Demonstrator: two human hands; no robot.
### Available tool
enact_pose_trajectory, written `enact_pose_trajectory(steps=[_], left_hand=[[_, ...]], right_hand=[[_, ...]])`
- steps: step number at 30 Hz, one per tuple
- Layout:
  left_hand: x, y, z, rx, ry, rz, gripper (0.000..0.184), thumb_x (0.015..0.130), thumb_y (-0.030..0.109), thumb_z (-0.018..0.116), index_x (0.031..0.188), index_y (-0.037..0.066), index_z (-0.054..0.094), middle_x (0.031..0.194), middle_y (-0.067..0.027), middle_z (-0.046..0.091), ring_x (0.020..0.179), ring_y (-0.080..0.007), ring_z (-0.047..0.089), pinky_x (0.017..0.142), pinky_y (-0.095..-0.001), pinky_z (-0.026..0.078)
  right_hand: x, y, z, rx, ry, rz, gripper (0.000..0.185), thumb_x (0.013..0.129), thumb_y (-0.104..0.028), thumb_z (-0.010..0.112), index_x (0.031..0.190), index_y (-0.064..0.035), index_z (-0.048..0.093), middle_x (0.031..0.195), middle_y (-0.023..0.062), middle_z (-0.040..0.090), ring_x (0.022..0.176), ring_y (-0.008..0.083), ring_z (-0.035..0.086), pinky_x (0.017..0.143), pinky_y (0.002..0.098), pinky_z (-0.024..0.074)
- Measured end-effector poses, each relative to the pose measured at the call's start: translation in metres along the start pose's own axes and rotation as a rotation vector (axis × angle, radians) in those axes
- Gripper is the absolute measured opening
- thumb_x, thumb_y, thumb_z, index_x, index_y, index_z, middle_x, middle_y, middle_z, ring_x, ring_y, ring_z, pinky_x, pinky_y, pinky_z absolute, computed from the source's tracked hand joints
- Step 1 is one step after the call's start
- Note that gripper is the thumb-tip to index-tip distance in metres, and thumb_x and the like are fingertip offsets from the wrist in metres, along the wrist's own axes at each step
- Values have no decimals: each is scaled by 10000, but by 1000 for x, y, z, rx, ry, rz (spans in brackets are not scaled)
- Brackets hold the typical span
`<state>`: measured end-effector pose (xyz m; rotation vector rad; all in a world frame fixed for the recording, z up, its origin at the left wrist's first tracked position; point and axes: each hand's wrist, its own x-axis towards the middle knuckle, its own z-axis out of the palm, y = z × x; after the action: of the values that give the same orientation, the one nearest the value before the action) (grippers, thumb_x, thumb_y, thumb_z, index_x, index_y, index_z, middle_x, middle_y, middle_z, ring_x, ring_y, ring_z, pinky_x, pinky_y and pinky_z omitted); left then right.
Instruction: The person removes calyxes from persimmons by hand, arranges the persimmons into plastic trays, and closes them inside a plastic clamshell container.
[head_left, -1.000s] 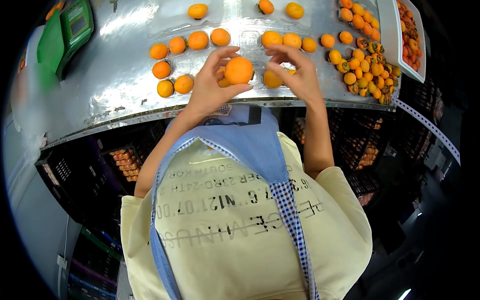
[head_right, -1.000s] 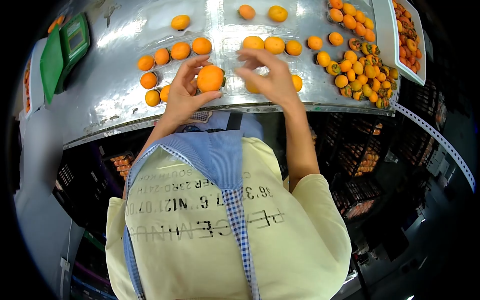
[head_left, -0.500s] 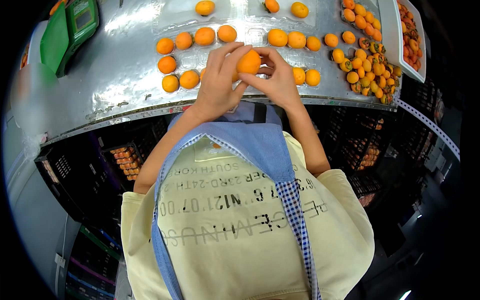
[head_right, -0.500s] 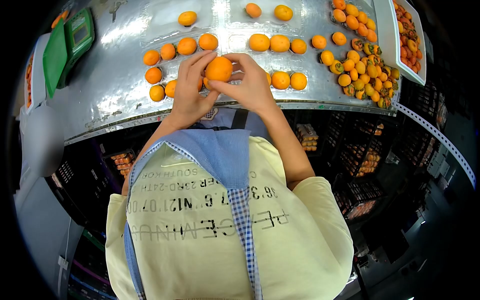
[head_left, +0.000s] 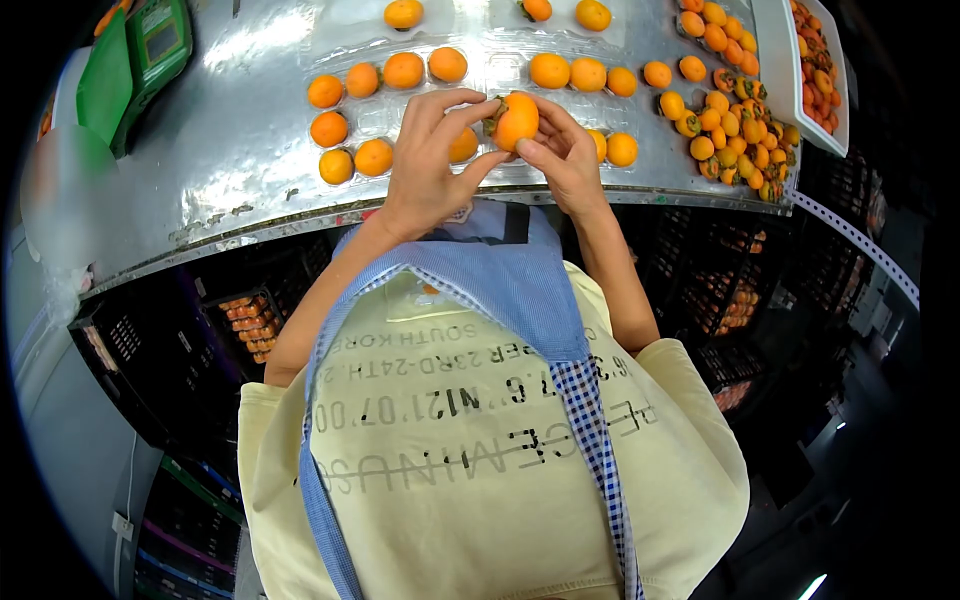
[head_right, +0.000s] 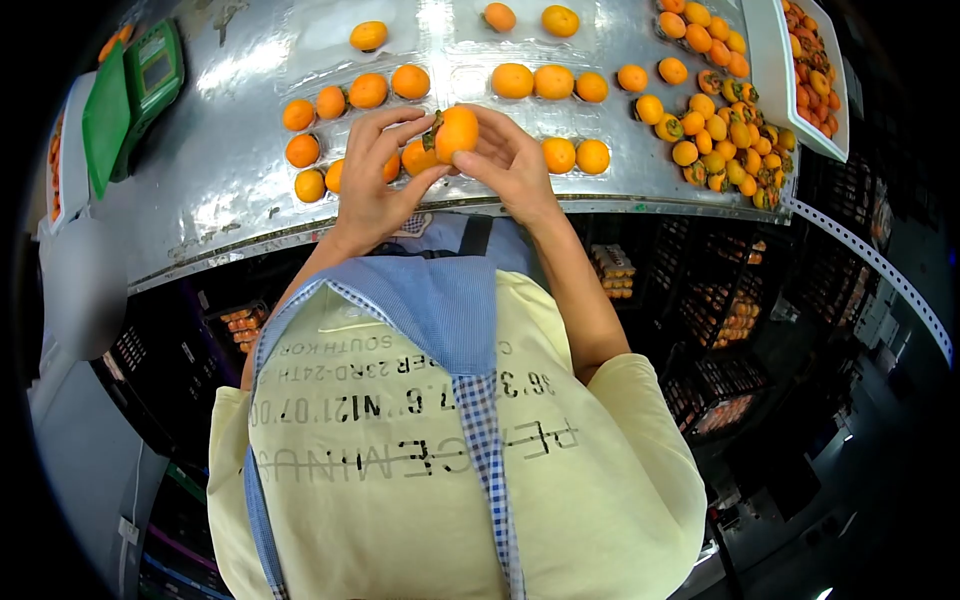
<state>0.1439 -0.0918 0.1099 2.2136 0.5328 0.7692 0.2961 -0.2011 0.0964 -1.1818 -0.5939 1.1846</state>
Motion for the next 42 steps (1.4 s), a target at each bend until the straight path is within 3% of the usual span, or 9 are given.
enact_pose_trajectory(steps=[4, 5, 8, 9, 12, 15, 24, 30, 42], left_hand=[[4, 8, -6, -76, -31, -122, 508, 688, 53, 770, 1164, 72, 594, 1209, -98, 521, 1046, -229, 536, 787, -299, 484], [4, 8, -7, -137, -28, -187, 501, 694, 49, 763, 1165, 72, 595, 1206, -96, 523, 1033, -218, 544, 779, -291, 487], [-1, 1, -10, -211, -41, -330, 397, 745, 40, 713, 1127, 70, 610, 1191, -87, 529, 938, -176, 574, 721, -255, 490], [-4, -6, -11, -200, -48, -337, 375, 756, 49, 704, 1118, 80, 610, 1178, -83, 530, 910, -174, 578, 706, -251, 487], [-8, -10, -10, -193, -63, -354, 295, 789, 36, 666, 1077, 83, 623, 1138, -71, 551, 883, -166, 588, 679, -246, 491], [-10, -10, -9, -196, -120, -364, 260, 799, 36, 659, 1055, 75, 631, 1111, -73, 569, 873, -174, 595, 674, -251, 498], [-10, -7, -6, -223, -212, -346, 210, 810, 35, 650, 1019, 56, 639, 1002, -103, 610, 866, -210, 594, 671, -271, 513], [-12, -10, -7, -210, -231, -339, 208, 814, 44, 650, 1022, 54, 636, 994, -102, 611, 865, -217, 589, 676, -276, 512], [-13, -11, -6, -201, -238, -363, 203, 817, 50, 648, 1019, 56, 635, 986, -101, 608, 847, -222, 583, 677, -288, 505]], right_hand=[[4, -2, -29, -203, 115, -41, 575, 790, -99, 719, 1276, 55, 453, 1225, 164, 542, 1058, 207, 586, 907, 313, 475], [7, 8, -48, -214, 213, -77, 558, 758, -117, 750, 1236, 33, 503, 1137, 131, 581, 989, 194, 608, 855, 298, 504], [7, -7, -78, -735, 356, -157, 533, 733, -157, 769, 1190, 2, 546, 1034, 104, 603, 936, 208, 620, 832, 301, 518], [6, -13, -83, -914, 370, -165, 516, 713, -215, 771, 1151, -25, 575, 967, 100, 606, 901, 222, 627, 788, 311, 526], [5, -13, -101, -1267, 325, -172, 514, 707, -256, 755, 1141, -41, 581, 1003, 118, 610, 886, 254, 623, 761, 338, 516], [10, -12, -108, -1442, 258, -252, 494, 701, -265, 742, 1127, -65, 589, 1021, 123, 609, 913, 297, 596, 780, 373, 488], [21, -22, -112, -1479, -23, -272, 421, 688, -113, 728, 1084, -76, 587, 1047, 115, 605, 976, 321, 557, 842, 385, 459], [21, -23, -112, -1363, -17, -152, 392, 704, -104, 718, 1074, -58, 596, 1035, 116, 600, 986, 318, 551, 845, 376, 455], [18, -4, -107, -1325, 135, -162, 422, 677, -97, 738, 1079, -65, 615, 1005, 109, 585, 966, 307, 535, 865, 379, 435]])
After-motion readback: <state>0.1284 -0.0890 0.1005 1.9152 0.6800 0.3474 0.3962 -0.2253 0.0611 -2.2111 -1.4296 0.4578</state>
